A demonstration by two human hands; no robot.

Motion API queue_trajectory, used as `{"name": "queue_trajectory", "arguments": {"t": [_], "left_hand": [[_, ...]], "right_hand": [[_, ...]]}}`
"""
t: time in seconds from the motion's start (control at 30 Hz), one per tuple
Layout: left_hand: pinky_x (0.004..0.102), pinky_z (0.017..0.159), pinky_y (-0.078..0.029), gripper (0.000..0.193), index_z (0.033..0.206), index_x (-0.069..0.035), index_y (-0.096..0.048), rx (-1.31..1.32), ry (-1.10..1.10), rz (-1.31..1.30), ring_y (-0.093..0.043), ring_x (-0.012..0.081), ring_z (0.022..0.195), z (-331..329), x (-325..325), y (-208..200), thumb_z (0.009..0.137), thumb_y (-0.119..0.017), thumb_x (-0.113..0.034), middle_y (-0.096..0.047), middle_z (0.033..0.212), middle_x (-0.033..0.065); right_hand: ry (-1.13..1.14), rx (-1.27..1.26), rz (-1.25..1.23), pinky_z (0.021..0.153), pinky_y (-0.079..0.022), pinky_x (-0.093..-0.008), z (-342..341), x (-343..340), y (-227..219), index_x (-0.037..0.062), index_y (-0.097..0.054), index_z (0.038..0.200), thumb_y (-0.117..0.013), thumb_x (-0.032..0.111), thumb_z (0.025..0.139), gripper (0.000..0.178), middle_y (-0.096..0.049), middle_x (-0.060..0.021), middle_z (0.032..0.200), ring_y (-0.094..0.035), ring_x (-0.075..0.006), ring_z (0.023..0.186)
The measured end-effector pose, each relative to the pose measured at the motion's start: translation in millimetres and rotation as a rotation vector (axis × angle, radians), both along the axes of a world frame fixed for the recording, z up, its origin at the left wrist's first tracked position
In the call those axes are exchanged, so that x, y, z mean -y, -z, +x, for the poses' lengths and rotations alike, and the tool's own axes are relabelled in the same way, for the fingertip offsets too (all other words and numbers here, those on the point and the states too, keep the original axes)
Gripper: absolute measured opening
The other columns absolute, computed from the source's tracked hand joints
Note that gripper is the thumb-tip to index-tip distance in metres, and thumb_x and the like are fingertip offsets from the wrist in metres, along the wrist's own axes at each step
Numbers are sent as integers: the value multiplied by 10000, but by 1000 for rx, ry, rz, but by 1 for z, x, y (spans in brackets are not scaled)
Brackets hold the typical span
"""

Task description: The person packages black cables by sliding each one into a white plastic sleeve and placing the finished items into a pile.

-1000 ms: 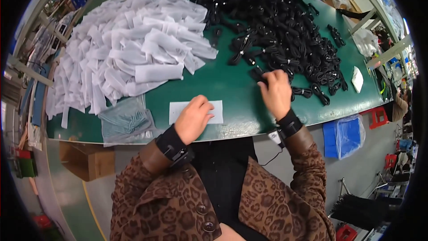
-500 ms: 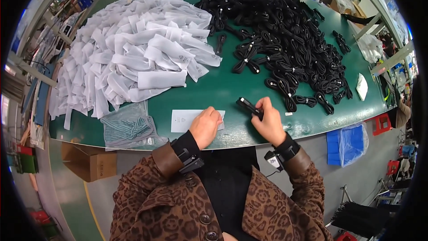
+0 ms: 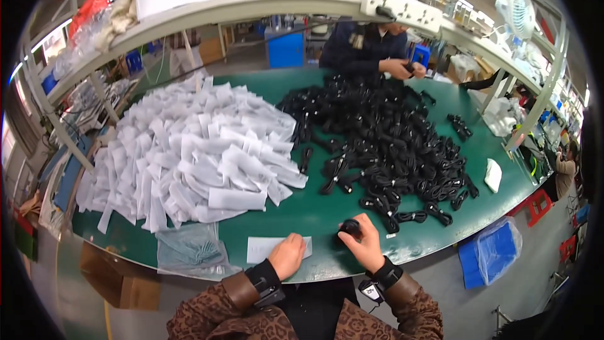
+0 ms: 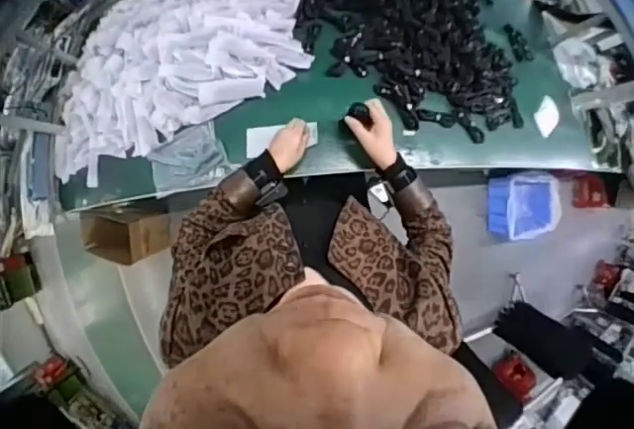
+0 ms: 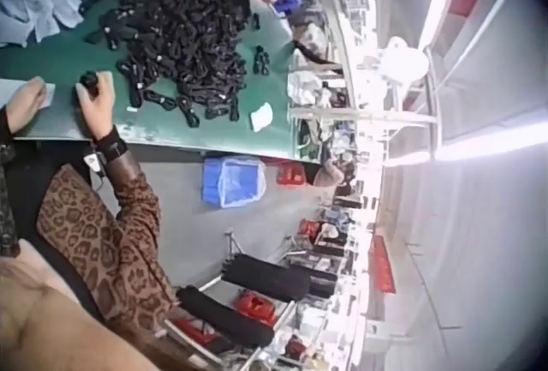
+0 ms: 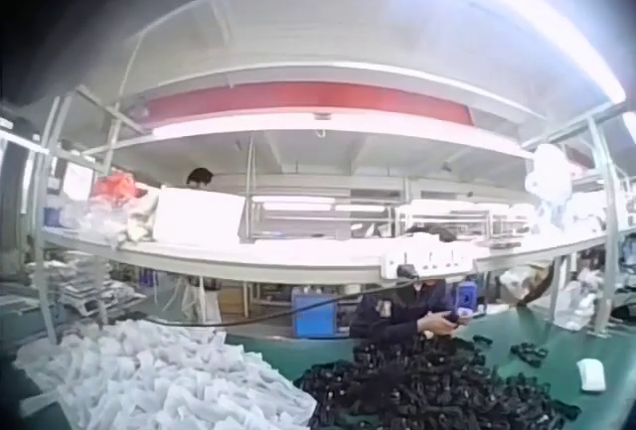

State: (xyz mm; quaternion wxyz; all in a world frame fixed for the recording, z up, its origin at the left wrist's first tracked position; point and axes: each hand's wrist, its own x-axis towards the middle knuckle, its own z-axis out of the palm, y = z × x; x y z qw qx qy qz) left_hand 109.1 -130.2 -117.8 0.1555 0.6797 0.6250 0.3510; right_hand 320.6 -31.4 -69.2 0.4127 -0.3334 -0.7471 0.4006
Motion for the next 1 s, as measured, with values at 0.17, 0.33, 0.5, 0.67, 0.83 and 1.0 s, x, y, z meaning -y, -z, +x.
{"name": "queue_trajectory", "arguments": {"t": [0.17,0.33,0.5,0.67,0.83,1.0], "left_hand": [[490,677,-479,97,880,-4,-532,62,26,56,-589,431,788,-5,2,0,886,-593,-79,-571,855,214],[447,619,-476,81,827,-14,-546,93,-22,121,-587,395,699,-10,-21,-9,870,-602,-54,-555,782,202],[341,604,-487,80,834,-6,-556,190,-14,14,-587,250,641,-16,-23,-9,847,-634,-18,-565,779,125],[316,625,-494,80,855,5,-557,254,-11,-23,-582,219,657,-10,-10,-17,843,-636,8,-566,825,102],[324,672,-501,95,891,-2,-549,221,58,24,-597,228,748,-9,-4,-29,852,-634,16,-569,900,111],[345,812,-497,120,930,-36,-547,-41,209,219,-598,252,880,-17,-7,-38,858,-634,4,-568,962,100]], "right_hand": [[27,-136,-78,653,-485,-273,5,-2,18,7,-654,961,-737,37,812,173,-593,-60,857,-594,-126,742],[3,-54,-120,619,-509,-246,6,-9,10,-13,-586,1021,-657,-29,887,153,-599,-45,815,-619,-108,699],[45,-85,14,632,-501,-247,1,10,0,-11,-577,1036,-625,-33,907,139,-603,-81,935,-614,-113,719],[-28,56,286,638,-491,-256,7,21,8,-6,-580,1031,-623,-32,907,133,-587,-101,969,-597,-130,712],[-80,131,180,676,-495,-298,9,27,3,3,-582,1038,-620,14,928,117,-590,-95,949,-598,-190,739],[-150,-67,-995,705,-504,-340,16,6,19,59,-588,1083,-579,153,1000,126,-617,-54,958,-604,-255,772]]}}
